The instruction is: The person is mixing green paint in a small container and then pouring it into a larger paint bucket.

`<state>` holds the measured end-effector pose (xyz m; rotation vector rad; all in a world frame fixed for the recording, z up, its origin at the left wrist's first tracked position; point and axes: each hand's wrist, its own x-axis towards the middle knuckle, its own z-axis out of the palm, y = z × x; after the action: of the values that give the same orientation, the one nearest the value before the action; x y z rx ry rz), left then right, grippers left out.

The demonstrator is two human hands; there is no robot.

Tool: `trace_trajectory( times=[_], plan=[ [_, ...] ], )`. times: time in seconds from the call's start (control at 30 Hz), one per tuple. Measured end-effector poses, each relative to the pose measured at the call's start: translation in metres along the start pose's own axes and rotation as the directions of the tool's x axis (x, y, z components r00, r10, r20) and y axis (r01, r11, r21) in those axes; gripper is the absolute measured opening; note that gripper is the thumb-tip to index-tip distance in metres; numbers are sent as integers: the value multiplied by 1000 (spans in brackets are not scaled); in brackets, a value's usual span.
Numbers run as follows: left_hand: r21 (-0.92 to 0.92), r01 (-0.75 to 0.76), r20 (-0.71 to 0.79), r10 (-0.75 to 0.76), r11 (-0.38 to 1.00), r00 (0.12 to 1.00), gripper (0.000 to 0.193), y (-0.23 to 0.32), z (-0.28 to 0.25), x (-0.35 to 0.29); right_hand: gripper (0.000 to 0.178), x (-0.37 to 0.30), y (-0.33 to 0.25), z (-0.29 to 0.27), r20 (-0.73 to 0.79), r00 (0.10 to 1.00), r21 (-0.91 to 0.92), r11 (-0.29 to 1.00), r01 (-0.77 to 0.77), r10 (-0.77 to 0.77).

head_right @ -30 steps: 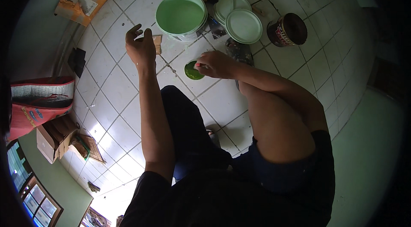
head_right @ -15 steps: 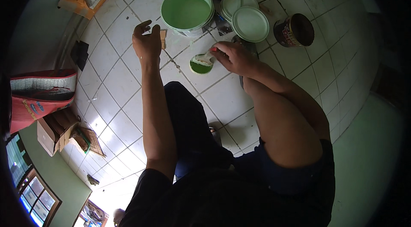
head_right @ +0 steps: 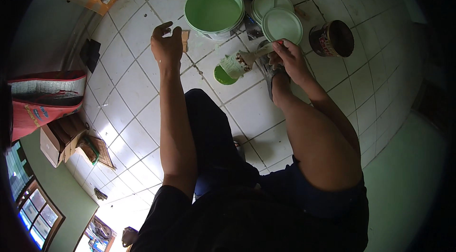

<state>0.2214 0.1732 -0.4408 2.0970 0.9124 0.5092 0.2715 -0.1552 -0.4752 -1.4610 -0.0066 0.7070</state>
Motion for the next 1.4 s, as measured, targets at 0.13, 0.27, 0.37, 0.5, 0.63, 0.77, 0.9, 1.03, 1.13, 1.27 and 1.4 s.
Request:
trace_trajectory(
  times=[0.13, 0.27, 0.37, 0.5, 0.63, 0.77, 0.9, 1.03, 1.13, 1.27, 1.4],
  plan=[
    [-20, -10, 8, 10, 1000, 1000, 31, 0, 7, 1, 24, 1, 7, -13, 14, 998, 79, 995, -67, 66],
    [-19, -32, -21, 31, 999, 999, 31, -3, 11, 3, 24, 0, 15, -32, 23, 1000, 280, 960, -19, 13],
    [-11, -34, -34, 34, 999, 999, 33, -8, 5, 6, 24, 4, 30, -58, -58, 998, 382, 924, 15, 7],
    [-21, -11, -41, 10, 1000, 999, 33, 1, 10, 3, 24, 21, 54, -120, -174, 985, 510, 855, 90, 0],
    [11, -1, -15, 2, 1000, 1000, 36, 2, 12, 1, 23, 62, 58, -136, -442, 886, 610, 771, 182, 140],
    [43, 10, 0, -10, 999, 1000, 37, 1, 5, 2, 18, 88, 67, -134, -574, 796, 583, 779, 232, 193],
    [3, -34, -25, 34, 999, 999, 34, -1, -1, 3, 15, 90, 98, -144, -500, 822, 680, 711, 179, 272],
    [-14, 12, 17, -12, 1000, 1000, 38, 8, 20, -1, 15, 65, 128, -201, -487, 854, 631, 751, 196, 186],
    [1, 17, -32, -17, 1000, 999, 36, -2, 4, 1, 19, 75, 130, -141, -487, 832, 692, 698, 183, 265],
    [-44, -58, -35, 56, 997, 998, 34, 9, 20, -2, 24, 80, 114, -140, -456, 843, 729, 663, 170, 284],
    [22, -59, -15, 60, 998, 998, 38, 4, 19, 0, 25, 82, 104, -111, -512, 773, 753, 629, 193, 375]
  ],
)
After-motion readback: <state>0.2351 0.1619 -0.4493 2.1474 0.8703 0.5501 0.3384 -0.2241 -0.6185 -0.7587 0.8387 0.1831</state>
